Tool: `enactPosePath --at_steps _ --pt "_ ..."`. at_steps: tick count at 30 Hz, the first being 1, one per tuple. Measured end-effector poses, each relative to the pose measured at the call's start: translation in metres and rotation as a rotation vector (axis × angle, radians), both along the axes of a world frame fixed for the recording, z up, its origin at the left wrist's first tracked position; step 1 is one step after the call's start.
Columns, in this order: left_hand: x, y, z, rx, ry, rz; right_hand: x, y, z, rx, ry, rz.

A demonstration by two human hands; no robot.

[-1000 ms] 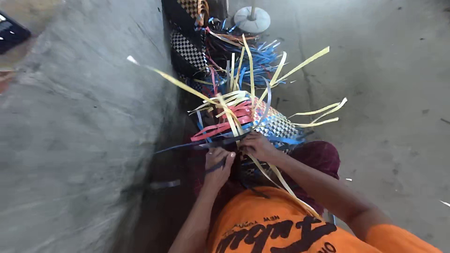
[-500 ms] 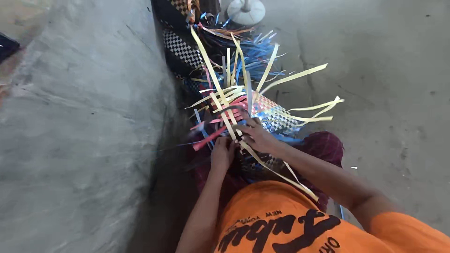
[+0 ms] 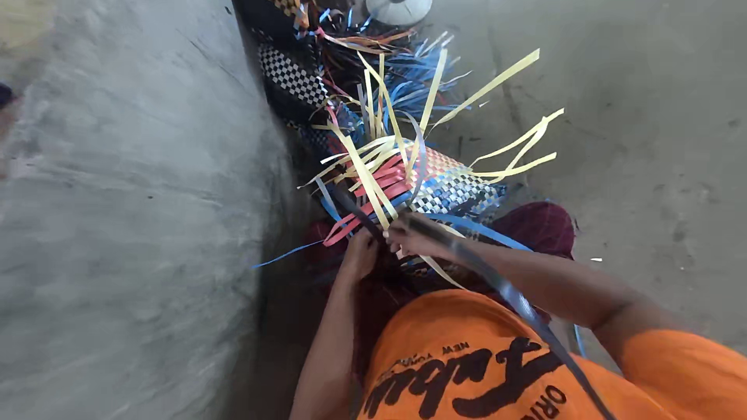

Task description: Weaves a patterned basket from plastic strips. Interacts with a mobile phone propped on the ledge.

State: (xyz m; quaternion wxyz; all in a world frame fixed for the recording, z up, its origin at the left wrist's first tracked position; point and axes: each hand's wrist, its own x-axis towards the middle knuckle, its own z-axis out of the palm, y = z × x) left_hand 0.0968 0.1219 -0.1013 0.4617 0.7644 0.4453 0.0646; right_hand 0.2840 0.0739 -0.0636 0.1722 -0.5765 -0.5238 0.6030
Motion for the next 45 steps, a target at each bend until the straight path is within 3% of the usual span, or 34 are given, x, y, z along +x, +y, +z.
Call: enactPosePath --at_steps 2,5,9,14,19,22,26,29,33,36,39,42,45 --pt "0.004 -0.007 0.007 0.015 -0.019 0.016 0.002 0.002 -0.002 -0.129 -0.014 -0.037" --pt "0.008 -0.01 0.017 0.029 0.038 -0.008 0.004 -0.003 -0.006 -0.19 -0.04 0.099" --pt "0.005 -0.009 0.015 -0.024 0.193 -0.021 0.003 -0.003 0.007 0.02 -0.169 0.227" --pt "0.009 -0.011 0.027 -0.135 0.247 -0.06 0.013 0.009 -0.02 0.385 -0.185 0.025" --pt "0.008 -0.009 0.016 -0.152 0.231 -0.063 0.028 -0.007 -0.03 0.312 -0.17 -0.014" --pt "0.013 -0.012 0.012 -0.13 0.17 -0.024 0.04 -0.01 -0.05 0.267 -0.278 0.022" --pt "0.018 -0.016 0.006 -0.036 0.117 0.059 0.044 -0.004 -0.057 0.559 -0.616 0.104" --pt "0.025 -0.02 0.009 0.038 0.169 0.097 0.035 -0.002 -0.044 0.617 -0.479 0.146" --pt "0.029 -0.024 0.009 0.219 0.216 0.034 0.019 0.012 -0.046 0.457 -0.21 0.09" --pt "0.025 -0.026 0.006 0.32 0.178 -0.005 0.02 0.018 -0.048 0.468 -0.025 0.019" --pt "0.017 -0.014 0.007 0.101 0.148 0.012 0.026 0.003 -0.058 0.49 0.092 -0.104" --pt "0.02 -0.008 0.002 -0.095 0.097 0.15 0.031 -0.021 -0.089 0.794 0.048 -0.011" --pt "0.03 -0.008 -0.003 -0.087 0.136 0.174 0.036 -0.032 -0.11 1.149 -0.036 0.098"
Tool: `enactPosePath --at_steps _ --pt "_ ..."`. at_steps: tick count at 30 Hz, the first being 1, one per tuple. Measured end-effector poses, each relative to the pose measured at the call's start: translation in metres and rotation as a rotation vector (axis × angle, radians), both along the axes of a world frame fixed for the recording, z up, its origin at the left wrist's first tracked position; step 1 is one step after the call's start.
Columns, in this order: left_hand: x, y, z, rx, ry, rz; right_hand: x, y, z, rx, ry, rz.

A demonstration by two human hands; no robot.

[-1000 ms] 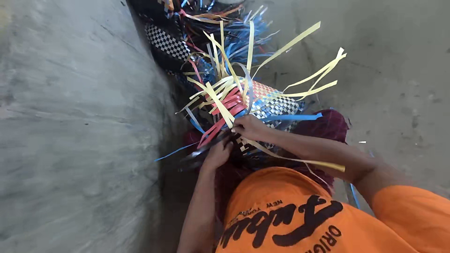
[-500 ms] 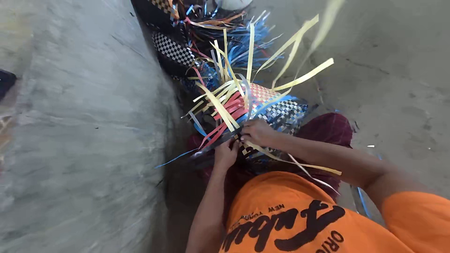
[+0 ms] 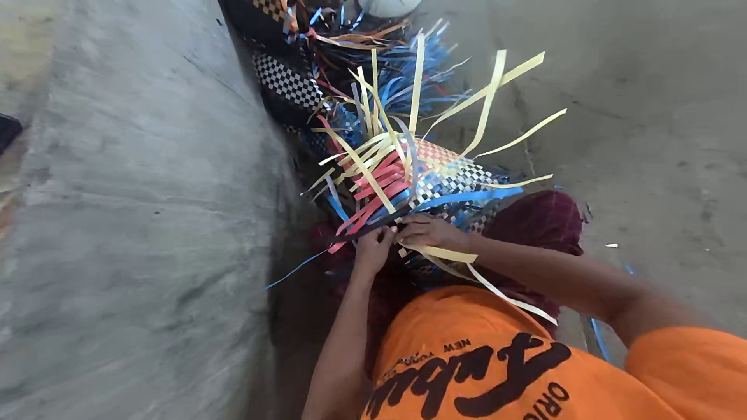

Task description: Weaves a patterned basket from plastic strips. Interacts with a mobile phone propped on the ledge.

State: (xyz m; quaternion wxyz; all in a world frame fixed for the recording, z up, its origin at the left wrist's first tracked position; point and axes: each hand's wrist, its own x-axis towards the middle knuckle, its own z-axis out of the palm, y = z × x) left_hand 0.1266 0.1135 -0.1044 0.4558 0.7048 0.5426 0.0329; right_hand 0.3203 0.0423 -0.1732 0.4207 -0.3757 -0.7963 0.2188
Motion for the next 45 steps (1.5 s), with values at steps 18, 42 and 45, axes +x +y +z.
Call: enactPosePath --at_steps 18,42,45 --pt "0.01 0.0 0.002 0.081 -0.002 -0.117 -0.012 0.041 0.062 -0.854 -0.139 -0.234" --pt "0.007 -0.032 0.008 -0.072 -0.409 -0.449 0.009 0.016 0.135 -0.873 0.913 -0.207" --pt "-0.01 -0.027 -0.004 -0.007 -0.511 -0.519 0.022 0.012 0.129 -0.792 0.633 -0.226"
